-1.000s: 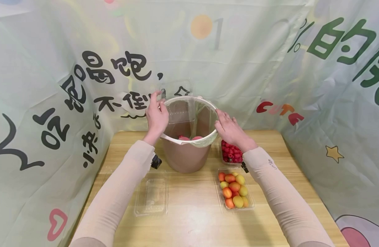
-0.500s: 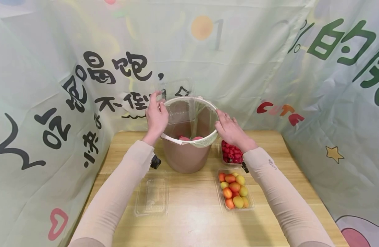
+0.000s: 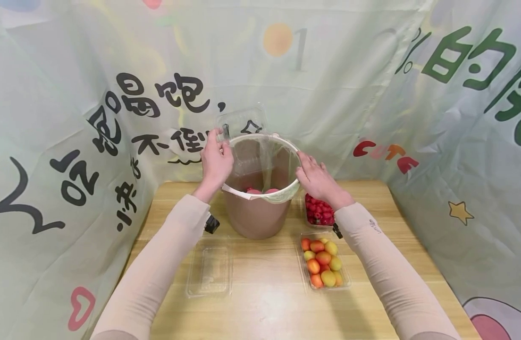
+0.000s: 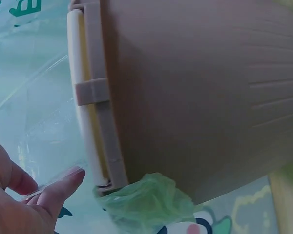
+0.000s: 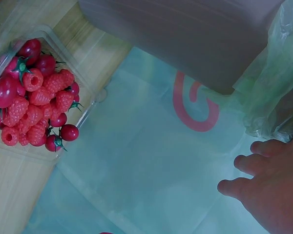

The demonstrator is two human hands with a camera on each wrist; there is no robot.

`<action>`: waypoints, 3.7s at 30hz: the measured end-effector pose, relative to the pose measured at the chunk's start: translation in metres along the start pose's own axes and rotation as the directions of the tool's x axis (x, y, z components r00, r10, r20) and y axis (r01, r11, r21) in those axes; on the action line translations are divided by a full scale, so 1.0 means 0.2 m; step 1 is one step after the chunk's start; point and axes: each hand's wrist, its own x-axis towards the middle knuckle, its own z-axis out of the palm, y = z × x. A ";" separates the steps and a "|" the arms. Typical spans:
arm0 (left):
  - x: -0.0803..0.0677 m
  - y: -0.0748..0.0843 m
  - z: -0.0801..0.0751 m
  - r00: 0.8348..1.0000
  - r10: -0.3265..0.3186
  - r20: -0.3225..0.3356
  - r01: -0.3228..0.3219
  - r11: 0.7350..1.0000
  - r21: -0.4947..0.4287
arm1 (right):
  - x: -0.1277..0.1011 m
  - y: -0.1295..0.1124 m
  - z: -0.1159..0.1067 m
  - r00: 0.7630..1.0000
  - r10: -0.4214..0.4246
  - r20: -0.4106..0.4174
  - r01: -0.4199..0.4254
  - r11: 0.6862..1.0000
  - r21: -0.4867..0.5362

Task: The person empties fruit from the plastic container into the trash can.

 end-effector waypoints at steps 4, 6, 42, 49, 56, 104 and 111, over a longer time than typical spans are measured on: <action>-0.01 0.01 -0.01 1.000 0.025 0.004 -0.025 0.999 0.019 | 0.00 0.00 0.00 1.000 0.001 0.002 -0.001 1.000 0.005; -0.01 0.02 -0.02 0.999 0.031 0.012 -0.031 0.999 0.018 | 0.00 0.01 0.01 1.000 0.001 0.001 -0.001 1.000 0.008; -0.40 0.20 -0.16 0.932 0.094 0.351 -0.086 0.996 -0.038 | -0.01 0.01 0.00 1.000 -0.005 0.021 0.005 1.000 0.010; -0.49 0.16 -0.16 0.928 0.104 0.358 -0.104 0.994 -0.020 | 0.00 0.01 0.00 1.000 -0.006 0.022 0.006 1.000 0.007; -0.59 0.10 -0.15 0.927 0.152 0.343 -0.157 0.988 -0.013 | 0.00 0.01 0.00 1.000 -0.004 0.016 0.004 1.000 0.010; -1.06 -0.37 0.04 0.849 -0.122 0.514 0.147 0.989 -0.007 | 0.00 0.01 0.01 1.000 0.001 0.001 -0.001 1.000 0.025; -1.11 -0.46 0.09 0.793 -0.192 0.579 0.212 0.977 0.034 | 0.00 0.01 0.02 1.000 -0.004 -0.006 0.004 1.000 0.027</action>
